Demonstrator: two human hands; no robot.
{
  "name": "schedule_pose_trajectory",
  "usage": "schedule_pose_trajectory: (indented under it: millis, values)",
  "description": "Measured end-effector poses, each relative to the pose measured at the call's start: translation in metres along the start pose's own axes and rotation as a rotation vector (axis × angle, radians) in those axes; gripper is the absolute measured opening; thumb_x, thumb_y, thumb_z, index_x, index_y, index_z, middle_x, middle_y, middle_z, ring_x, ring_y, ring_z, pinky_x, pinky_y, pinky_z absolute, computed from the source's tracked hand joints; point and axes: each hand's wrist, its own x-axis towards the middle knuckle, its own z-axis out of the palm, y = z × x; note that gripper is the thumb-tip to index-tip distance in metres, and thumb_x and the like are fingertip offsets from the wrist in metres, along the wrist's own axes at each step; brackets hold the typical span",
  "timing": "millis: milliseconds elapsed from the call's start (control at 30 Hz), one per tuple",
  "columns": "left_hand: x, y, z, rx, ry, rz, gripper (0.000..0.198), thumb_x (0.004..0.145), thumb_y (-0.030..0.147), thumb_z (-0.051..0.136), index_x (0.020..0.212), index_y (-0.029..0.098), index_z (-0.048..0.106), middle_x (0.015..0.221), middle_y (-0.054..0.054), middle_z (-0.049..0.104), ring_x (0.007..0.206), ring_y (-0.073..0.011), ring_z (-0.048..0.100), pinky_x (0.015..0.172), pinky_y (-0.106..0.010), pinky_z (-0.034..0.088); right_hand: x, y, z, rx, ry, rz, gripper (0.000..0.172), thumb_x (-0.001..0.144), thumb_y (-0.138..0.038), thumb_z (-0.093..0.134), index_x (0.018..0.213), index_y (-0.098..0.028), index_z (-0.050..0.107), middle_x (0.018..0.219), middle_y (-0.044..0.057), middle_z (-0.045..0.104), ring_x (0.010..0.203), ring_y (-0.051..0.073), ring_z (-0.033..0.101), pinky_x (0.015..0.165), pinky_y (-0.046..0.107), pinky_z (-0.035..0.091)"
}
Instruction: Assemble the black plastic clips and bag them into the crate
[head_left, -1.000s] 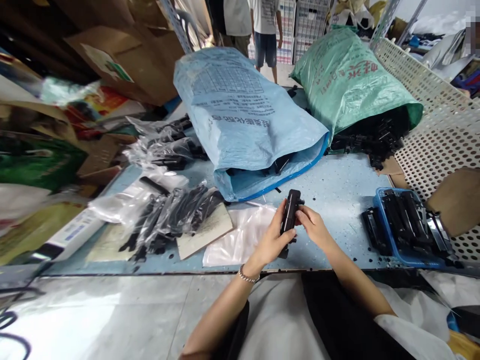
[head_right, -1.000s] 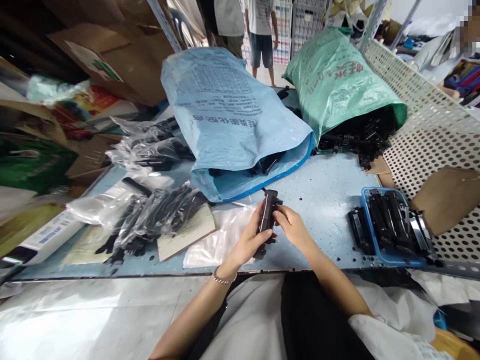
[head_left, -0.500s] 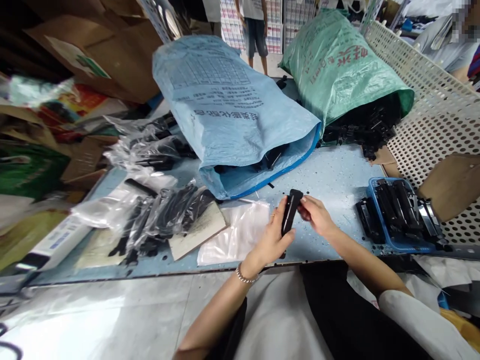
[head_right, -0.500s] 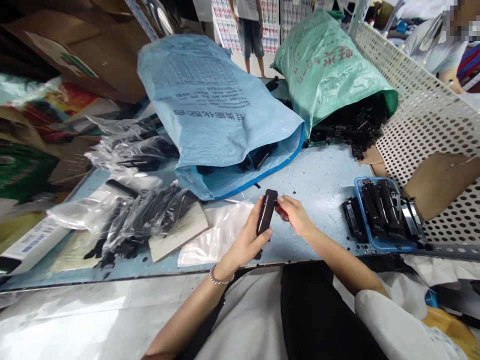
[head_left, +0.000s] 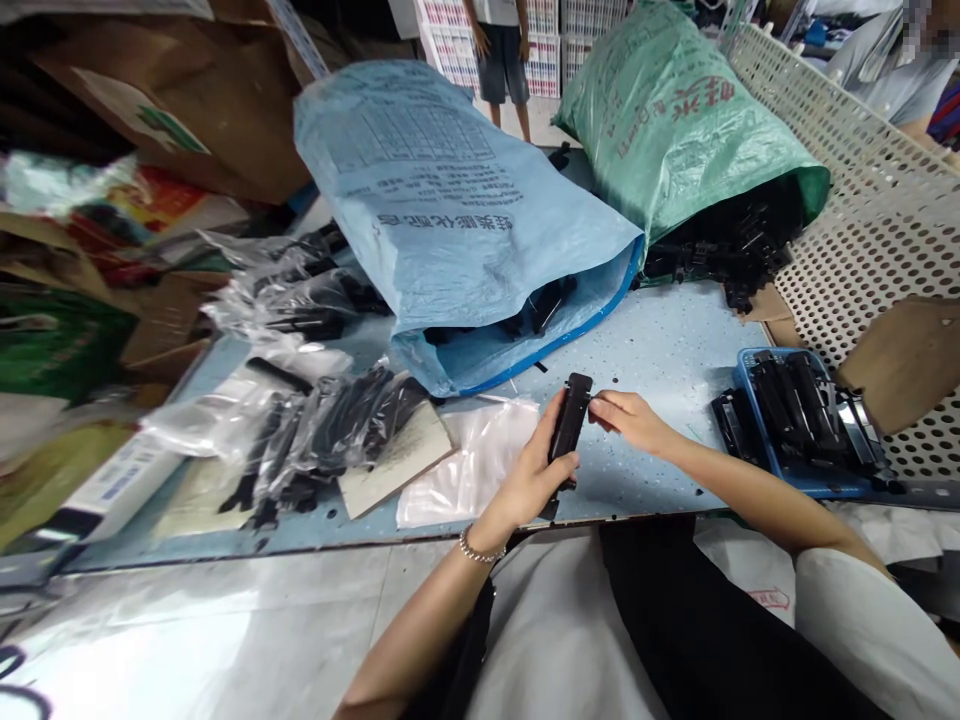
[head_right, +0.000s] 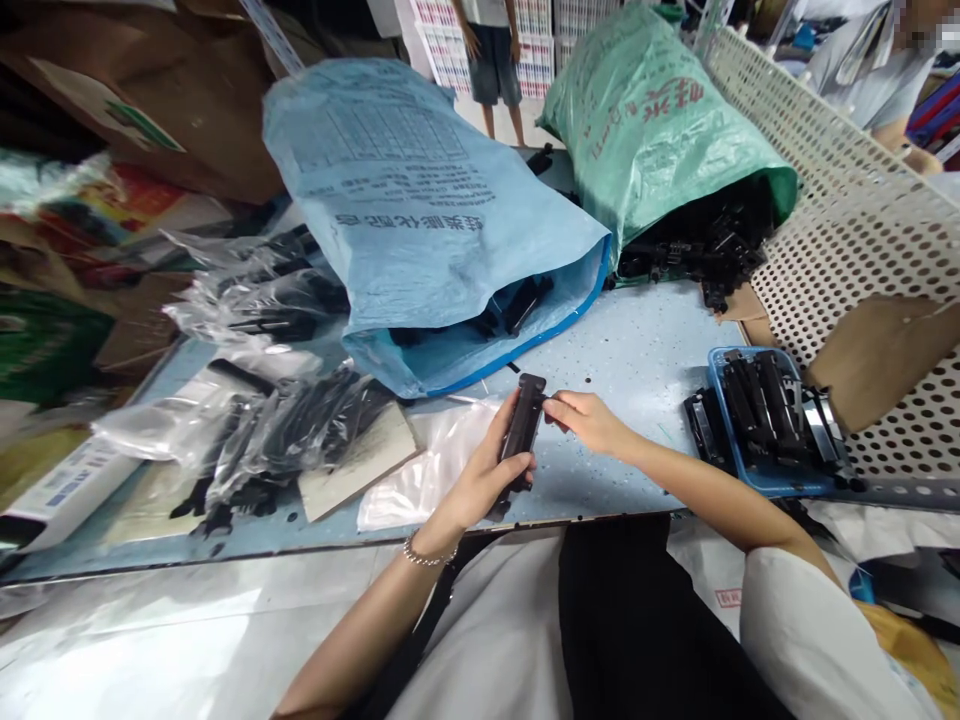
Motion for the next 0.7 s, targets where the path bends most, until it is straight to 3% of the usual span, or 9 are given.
schedule_pose_trajectory:
  millis: [67, 133, 233, 300, 400, 467, 533, 600, 700]
  values:
    - [0.001, -0.002, 0.000, -0.032, 0.002, -0.037, 0.089, 0.086, 0.029, 0.063, 0.163, 0.036, 0.019, 0.150, -0.012, 0.050, 0.077, -0.0128, 0.065, 0.066, -0.030, 0.061, 0.000, 0.004, 0.006, 0.195, -0.101, 0.128, 0.064, 0.099, -0.073, 0.029, 0.073, -0.022, 0.056, 0.052, -0.004, 0.043, 0.045, 0.013, 0.037, 0.046, 0.027, 0.036]
    - [0.001, -0.003, -0.002, -0.088, -0.007, -0.087, 0.091, 0.086, 0.030, 0.063, 0.164, 0.033, 0.016, 0.127, -0.010, 0.064, 0.073, -0.0134, 0.065, 0.064, -0.030, 0.060, 0.000, 0.004, 0.006, 0.165, -0.103, 0.135, 0.062, 0.098, -0.074, 0.034, 0.075, -0.022, 0.059, 0.054, -0.003, 0.047, 0.047, 0.013, 0.041, 0.046, 0.027, 0.037]
    - [0.001, -0.002, -0.005, -0.183, -0.017, -0.131, 0.095, 0.086, 0.032, 0.062, 0.165, 0.029, 0.009, 0.089, -0.001, 0.067, 0.066, -0.0146, 0.065, 0.062, -0.029, 0.058, 0.001, -0.002, -0.007, -0.194, 0.076, -0.078, 0.045, 0.092, -0.066, 0.057, 0.084, -0.023, 0.066, 0.075, 0.004, 0.063, 0.070, 0.019, 0.057, 0.062, 0.031, 0.046]
    - [-0.001, 0.001, -0.005, -0.217, -0.034, -0.135, 0.097, 0.086, 0.032, 0.062, 0.165, 0.027, 0.008, 0.079, 0.001, 0.065, 0.062, -0.0149, 0.064, 0.059, -0.029, 0.057, 0.003, -0.009, -0.018, -0.409, 0.091, -0.217, 0.035, 0.094, -0.057, 0.061, 0.084, -0.024, 0.068, 0.083, 0.008, 0.067, 0.083, 0.024, 0.060, 0.073, 0.036, 0.049]
    - [-0.003, 0.004, -0.002, -0.214, -0.069, -0.149, 0.096, 0.087, 0.031, 0.061, 0.165, 0.027, 0.006, 0.076, 0.001, 0.065, 0.060, -0.0149, 0.064, 0.058, -0.028, 0.057, 0.004, -0.016, -0.024, -0.495, 0.001, -0.270, 0.034, 0.095, -0.052, 0.062, 0.074, -0.026, 0.067, 0.076, 0.007, 0.068, 0.082, 0.024, 0.061, 0.075, 0.036, 0.051]
    - [-0.005, 0.004, 0.000, -0.184, -0.063, -0.145, 0.095, 0.087, 0.030, 0.061, 0.165, 0.028, 0.007, 0.080, 0.001, 0.066, 0.062, -0.0143, 0.064, 0.060, -0.028, 0.057, 0.005, -0.016, -0.017, -0.377, 0.017, -0.205, 0.039, 0.091, -0.057, 0.065, 0.068, -0.025, 0.067, 0.069, 0.004, 0.067, 0.073, 0.019, 0.061, 0.068, 0.030, 0.053]
    - [-0.005, 0.002, 0.001, -0.165, -0.028, -0.114, 0.094, 0.087, 0.030, 0.062, 0.165, 0.031, 0.009, 0.094, -0.002, 0.067, 0.068, -0.0142, 0.065, 0.063, -0.029, 0.059, 0.004, -0.012, -0.004, -0.217, 0.073, -0.109, 0.051, 0.096, -0.062, 0.053, 0.067, -0.022, 0.067, 0.059, -0.001, 0.062, 0.057, 0.013, 0.055, 0.054, 0.024, 0.050]
    - [-0.005, 0.000, 0.000, -0.170, 0.002, -0.089, 0.093, 0.087, 0.031, 0.063, 0.164, 0.032, 0.012, 0.106, -0.005, 0.066, 0.073, -0.0148, 0.065, 0.064, -0.030, 0.059, 0.002, -0.008, 0.007, -0.106, 0.049, -0.035, 0.063, 0.104, -0.060, 0.033, 0.069, -0.020, 0.067, 0.051, -0.004, 0.055, 0.044, 0.011, 0.046, 0.042, 0.023, 0.043]
    - [-0.004, -0.002, -0.005, -0.195, 0.016, -0.105, 0.095, 0.085, 0.033, 0.064, 0.165, 0.030, 0.012, 0.097, -0.003, 0.066, 0.071, -0.0159, 0.065, 0.062, -0.030, 0.058, 0.002, -0.006, 0.008, -0.249, -0.023, -0.082, 0.056, 0.107, -0.054, 0.033, 0.078, -0.020, 0.066, 0.057, -0.002, 0.058, 0.048, 0.012, 0.051, 0.045, 0.024, 0.040]
